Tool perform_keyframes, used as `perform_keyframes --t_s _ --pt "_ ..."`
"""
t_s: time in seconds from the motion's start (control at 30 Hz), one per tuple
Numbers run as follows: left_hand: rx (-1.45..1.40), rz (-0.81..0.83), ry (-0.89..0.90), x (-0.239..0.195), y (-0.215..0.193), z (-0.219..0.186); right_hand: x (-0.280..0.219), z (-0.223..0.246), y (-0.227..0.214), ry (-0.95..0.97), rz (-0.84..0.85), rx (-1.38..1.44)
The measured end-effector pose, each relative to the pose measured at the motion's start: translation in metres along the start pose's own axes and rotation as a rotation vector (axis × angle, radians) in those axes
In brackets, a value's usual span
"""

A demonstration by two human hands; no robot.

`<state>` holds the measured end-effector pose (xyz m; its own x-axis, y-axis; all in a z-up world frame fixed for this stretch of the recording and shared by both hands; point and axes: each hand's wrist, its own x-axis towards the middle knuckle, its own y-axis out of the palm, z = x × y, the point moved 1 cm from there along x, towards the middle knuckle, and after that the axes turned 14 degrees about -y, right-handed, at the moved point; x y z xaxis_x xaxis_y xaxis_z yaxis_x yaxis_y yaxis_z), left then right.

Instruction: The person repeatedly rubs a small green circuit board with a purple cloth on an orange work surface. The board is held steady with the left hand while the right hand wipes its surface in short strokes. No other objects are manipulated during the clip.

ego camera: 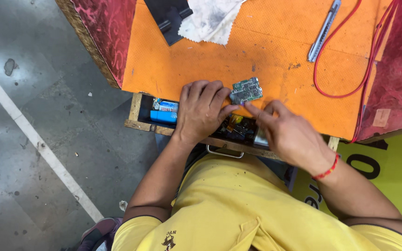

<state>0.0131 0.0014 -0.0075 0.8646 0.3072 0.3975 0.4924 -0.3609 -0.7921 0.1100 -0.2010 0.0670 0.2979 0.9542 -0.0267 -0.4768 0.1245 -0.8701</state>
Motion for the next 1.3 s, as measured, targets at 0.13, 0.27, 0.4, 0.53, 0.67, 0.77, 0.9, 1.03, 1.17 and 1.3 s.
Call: perform_keyframes --t_s 0.13,0.27,0.4,0.53,0.67,0.77,0.9,1.03,1.17,1.3 --pt "0.007 -0.012 0.000 0.000 0.002 -0.002 0.006 -0.004 -0.002 0.094 -0.089 -0.118" --pt "-0.051 -0.037 -0.015 -0.002 0.001 -0.001 0.006 -0.002 -0.003 0.069 -0.032 -0.060" --pt "-0.143 -0.058 -0.037 0.000 0.000 0.001 0.005 0.012 -0.008 0.057 0.038 -0.041" --pt "-0.195 -0.034 -0.035 0.000 0.000 0.002 0.014 0.022 0.003 0.119 0.067 -0.067" --pt "-0.194 -0.071 -0.033 0.003 -0.002 -0.001 0.012 0.024 0.008 0.095 0.029 -0.073" --pt "-0.209 -0.069 -0.020 0.006 -0.002 0.003 0.013 0.018 0.011 0.116 0.030 -0.073" --pt "-0.205 -0.038 -0.016 0.002 -0.005 0.002 0.005 0.019 0.020 0.033 -0.070 0.002" --pt "-0.196 -0.072 -0.015 0.006 -0.006 -0.001 0.005 0.008 0.010 0.053 -0.093 -0.057" --pt "-0.190 -0.038 -0.001 0.001 -0.006 -0.003 -0.009 0.001 0.014 0.091 -0.054 -0.125" --pt "-0.186 -0.031 0.088 0.000 -0.008 0.001 -0.008 -0.005 0.011 0.079 -0.056 -0.151"
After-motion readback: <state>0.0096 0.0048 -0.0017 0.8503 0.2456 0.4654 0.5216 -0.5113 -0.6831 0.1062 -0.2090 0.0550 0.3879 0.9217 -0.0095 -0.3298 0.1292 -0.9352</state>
